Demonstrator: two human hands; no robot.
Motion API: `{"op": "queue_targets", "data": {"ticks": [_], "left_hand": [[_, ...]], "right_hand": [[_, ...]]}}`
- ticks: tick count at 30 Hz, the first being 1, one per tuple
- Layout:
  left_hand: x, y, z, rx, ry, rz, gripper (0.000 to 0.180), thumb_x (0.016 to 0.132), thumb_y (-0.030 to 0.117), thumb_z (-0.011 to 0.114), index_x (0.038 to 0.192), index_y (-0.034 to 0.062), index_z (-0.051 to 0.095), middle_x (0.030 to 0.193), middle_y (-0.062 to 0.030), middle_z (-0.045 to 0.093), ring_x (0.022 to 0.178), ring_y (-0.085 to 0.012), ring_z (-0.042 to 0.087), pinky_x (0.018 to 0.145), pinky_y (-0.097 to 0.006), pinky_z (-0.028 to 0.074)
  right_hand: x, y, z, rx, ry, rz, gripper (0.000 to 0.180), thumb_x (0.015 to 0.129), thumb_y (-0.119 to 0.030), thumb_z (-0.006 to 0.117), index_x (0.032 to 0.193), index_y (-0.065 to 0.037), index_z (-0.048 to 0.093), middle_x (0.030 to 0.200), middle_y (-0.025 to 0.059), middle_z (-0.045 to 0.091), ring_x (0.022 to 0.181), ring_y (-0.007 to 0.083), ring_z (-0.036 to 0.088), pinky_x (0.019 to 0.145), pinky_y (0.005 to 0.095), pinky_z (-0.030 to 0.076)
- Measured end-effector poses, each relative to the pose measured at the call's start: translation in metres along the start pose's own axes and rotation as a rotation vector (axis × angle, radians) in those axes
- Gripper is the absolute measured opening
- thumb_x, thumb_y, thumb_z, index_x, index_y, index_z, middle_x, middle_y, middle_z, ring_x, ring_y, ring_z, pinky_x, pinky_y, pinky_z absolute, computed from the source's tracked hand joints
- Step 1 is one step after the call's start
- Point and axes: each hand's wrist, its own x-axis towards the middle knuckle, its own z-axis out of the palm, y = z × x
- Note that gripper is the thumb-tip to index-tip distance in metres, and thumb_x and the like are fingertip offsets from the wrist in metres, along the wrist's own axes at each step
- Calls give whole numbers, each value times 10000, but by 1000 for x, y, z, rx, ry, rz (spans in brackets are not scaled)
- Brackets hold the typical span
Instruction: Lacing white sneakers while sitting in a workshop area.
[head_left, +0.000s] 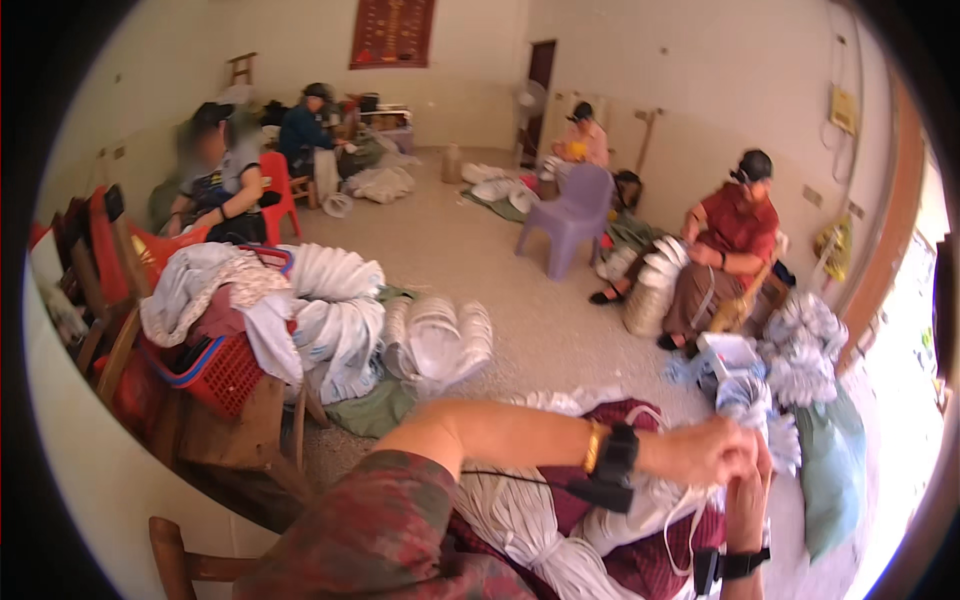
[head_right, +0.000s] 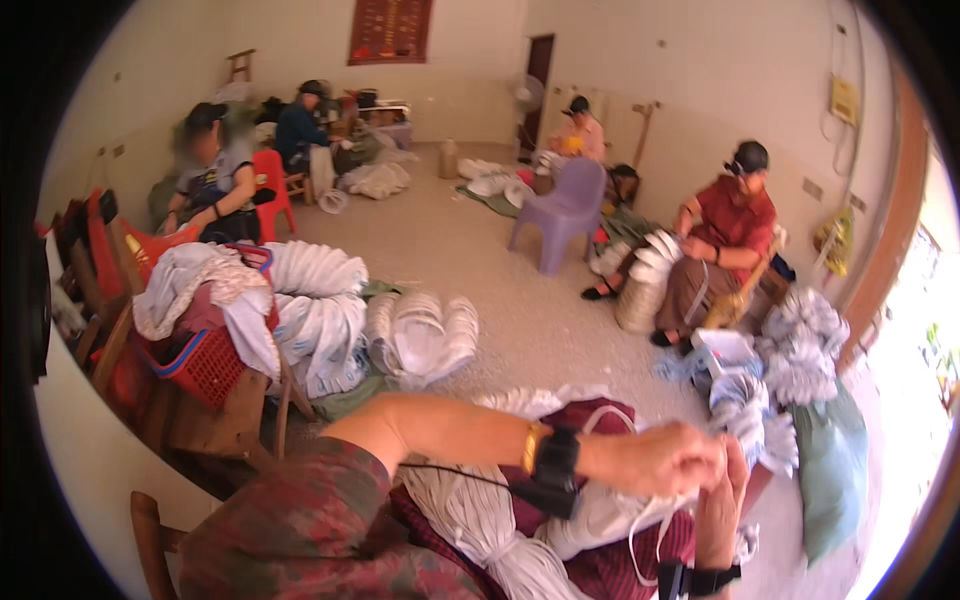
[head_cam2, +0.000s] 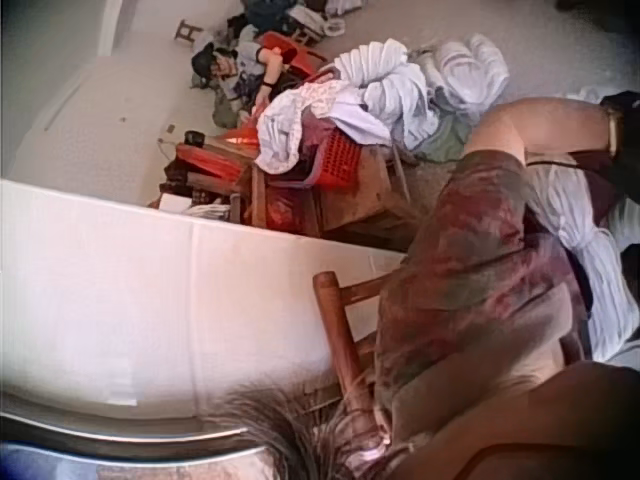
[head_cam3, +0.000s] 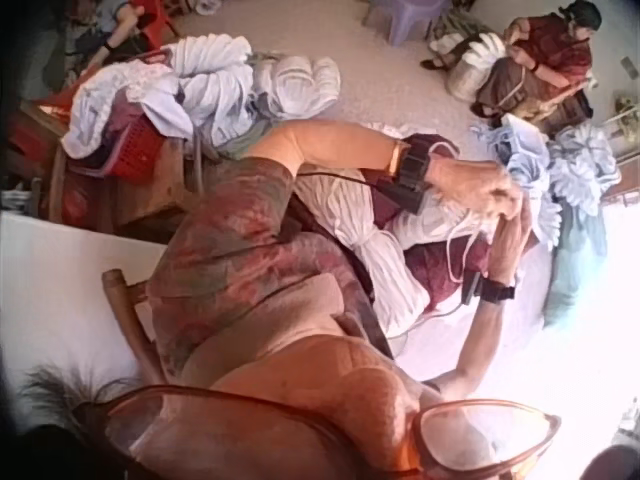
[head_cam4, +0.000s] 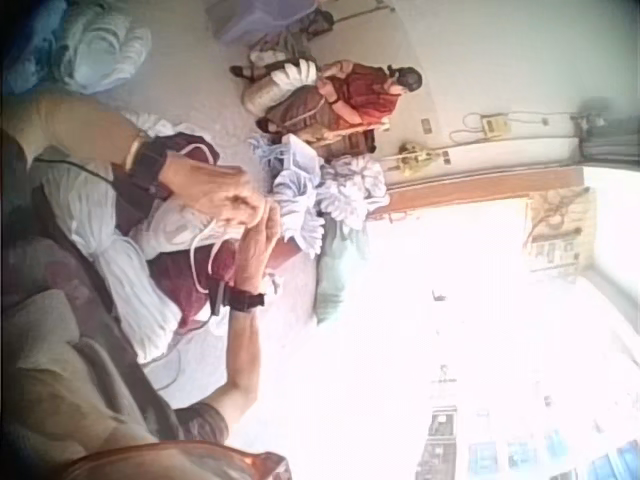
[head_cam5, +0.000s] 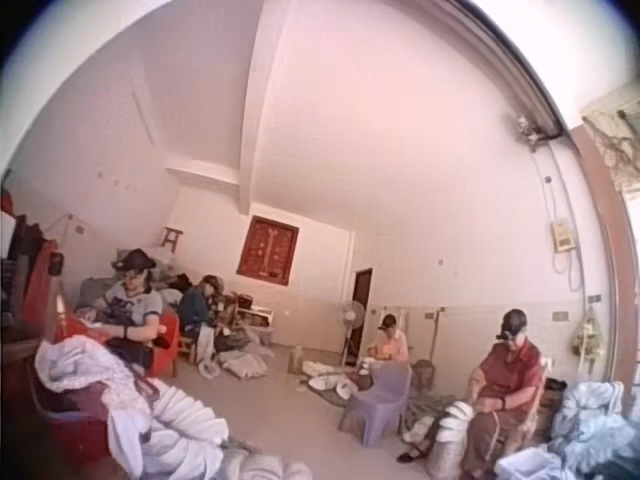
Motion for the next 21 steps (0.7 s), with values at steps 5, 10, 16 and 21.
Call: {"op": "queue_targets", "data": {"ticks": [5,10,16,21], "left_hand": [[-20,-5,-45,-258,-2,-784,317,1060,286,495,1034,-6,616,733,-53,661,525,-102,599,470,-240,500],[-6,-19,-29,-237,6,-869,310,1039,281,560,933,5,652,700,-13,608,509,-62,538,436,-207,417],[-7,-24,-73,-514,271,-728,301,1070,274,506,1088,-10,604,744,-2,579,570,-59,527,488,-196,405],[3,2,-48,-491,69,-693,366,1081,309,480,1134,-32,602,794,-48,639,572,-68,534,490,-209,423]], "right_hand": [[32,-11,29,493,-107,308,225,1036,-226,589,1019,-15,666,936,-47,599,895,51,528,816,218,423],[23,-8,15,613,-47,375,174,1023,-208,626,1068,-50,683,973,-48,641,920,27,560,812,219,458],[18,-18,22,219,-187,240,177,981,-188,679,1092,-52,700,856,-4,615,811,84,532,729,250,432],[17,-12,42,197,-185,265,178,994,-189,638,1021,-23,698,738,43,546,697,127,516,632,307,411]]}}
